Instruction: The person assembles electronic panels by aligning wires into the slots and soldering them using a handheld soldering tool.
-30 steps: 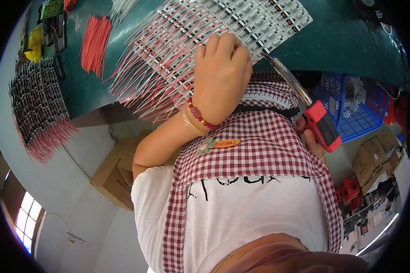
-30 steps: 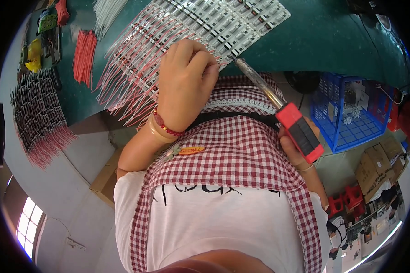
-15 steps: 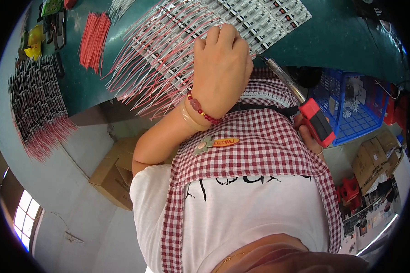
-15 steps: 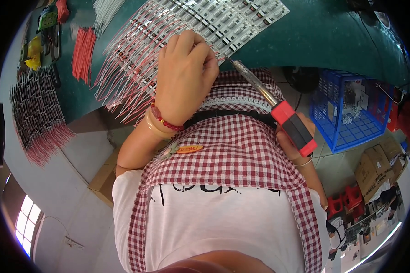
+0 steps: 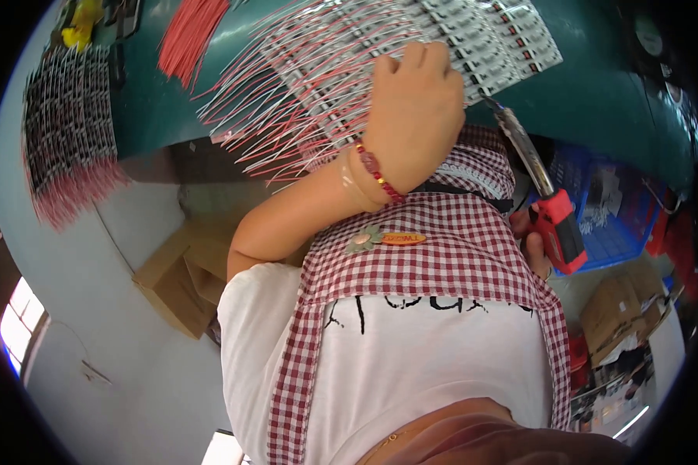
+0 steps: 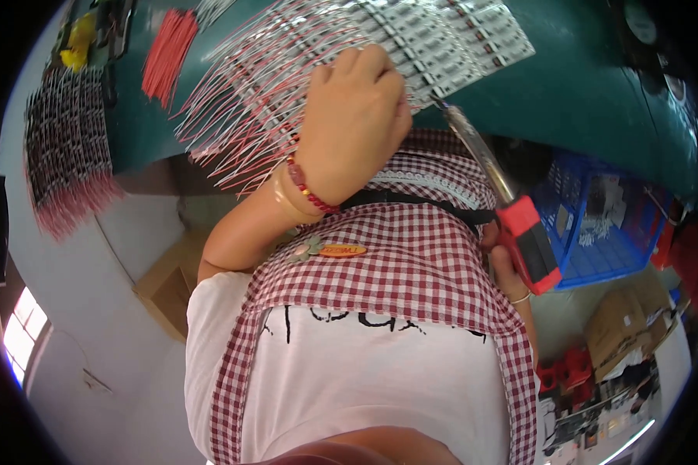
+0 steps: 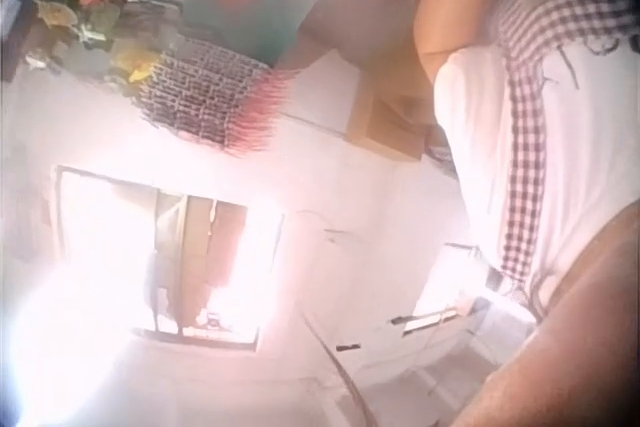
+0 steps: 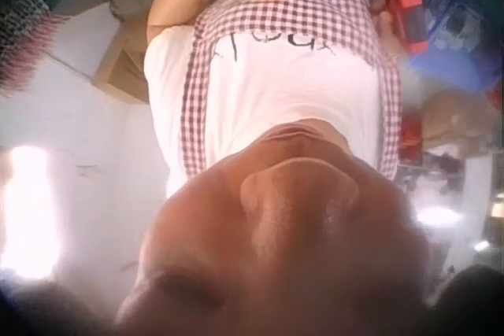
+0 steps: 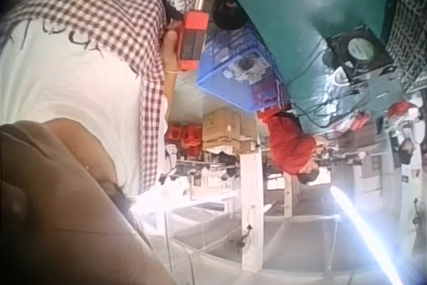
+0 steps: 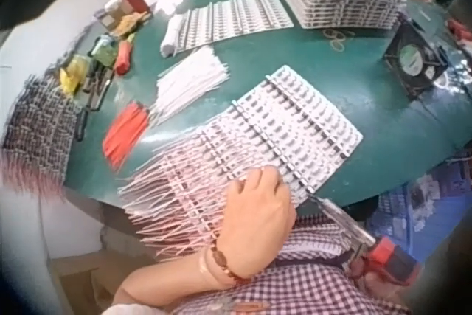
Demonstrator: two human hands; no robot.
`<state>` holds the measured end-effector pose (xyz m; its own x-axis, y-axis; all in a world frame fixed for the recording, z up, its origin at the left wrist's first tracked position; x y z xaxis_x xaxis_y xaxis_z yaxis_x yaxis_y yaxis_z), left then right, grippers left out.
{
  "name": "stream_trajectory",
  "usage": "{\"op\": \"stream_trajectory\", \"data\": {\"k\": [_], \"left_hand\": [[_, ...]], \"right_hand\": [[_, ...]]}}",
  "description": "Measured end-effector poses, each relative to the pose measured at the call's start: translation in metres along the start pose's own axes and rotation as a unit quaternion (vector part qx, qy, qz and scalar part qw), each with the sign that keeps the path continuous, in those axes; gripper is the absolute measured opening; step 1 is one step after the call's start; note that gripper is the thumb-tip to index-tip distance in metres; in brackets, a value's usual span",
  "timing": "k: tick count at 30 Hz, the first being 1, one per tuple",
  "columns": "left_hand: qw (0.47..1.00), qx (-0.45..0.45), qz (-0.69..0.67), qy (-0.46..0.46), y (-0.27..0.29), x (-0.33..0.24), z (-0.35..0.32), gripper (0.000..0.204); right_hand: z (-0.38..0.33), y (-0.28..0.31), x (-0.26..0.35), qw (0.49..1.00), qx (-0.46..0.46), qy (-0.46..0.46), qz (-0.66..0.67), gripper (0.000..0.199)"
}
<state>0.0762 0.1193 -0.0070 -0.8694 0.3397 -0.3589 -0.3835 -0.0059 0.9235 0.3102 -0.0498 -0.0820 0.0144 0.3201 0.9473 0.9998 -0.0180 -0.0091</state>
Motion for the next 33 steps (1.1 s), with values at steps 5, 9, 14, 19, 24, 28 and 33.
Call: {"op": "stream_trajectory", "data": {"k": [5, 9, 14, 19, 24, 28, 33], "left_hand": [[1.000, -0.018, 0.017, 0.016, 0.003, -0.003, -0.001, 0.013], [0.997, -0.034, -0.057, 0.036, 0.029, -0.003, -0.016, 0.024], [0.992, -0.055, -0.081, 0.075, 0.055, 0.041, -0.058, 0.015], [0.989, -0.108, -0.060, 0.083, 0.058, 0.064, -0.051, 0.014], [0.985, -0.143, -0.052, 0.085, 0.060, 0.070, -0.034, 0.017], [0.991, -0.097, 0.000, 0.089, 0.057, 0.068, -0.032, 0.020], [0.992, -0.061, 0.003, 0.107, 0.056, 0.058, -0.040, 0.019]], "right_hand": [[0.012, 0.006, 0.005, 0.998, 0.020, 0.017, 0.054, 0.065], [0.034, -0.007, 0.046, 0.995, 0.003, 0.077, 0.059, 0.064], [0.054, -0.017, 0.068, 0.993, 0.003, 0.088, 0.077, 0.061], [0.077, -0.036, 0.085, 0.988, 0.047, 0.097, 0.112, 0.057], [0.080, -0.055, 0.096, 0.984, 0.085, 0.107, 0.117, 0.060], [0.075, -0.059, 0.100, 0.979, 0.095, 0.132, 0.124, 0.056], [0.077, -0.052, 0.096, 0.985, 0.057, 0.105, 0.120, 0.062]]}}
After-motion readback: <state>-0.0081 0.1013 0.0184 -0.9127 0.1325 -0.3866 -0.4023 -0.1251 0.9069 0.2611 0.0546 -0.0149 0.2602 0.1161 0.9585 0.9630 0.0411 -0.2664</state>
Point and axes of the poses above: each hand's wrist, its own z-axis towards the middle knuckle, its own y-axis out of the back of the hand, x = y × z, the point moved 10 cm from there along z, towards the middle knuckle
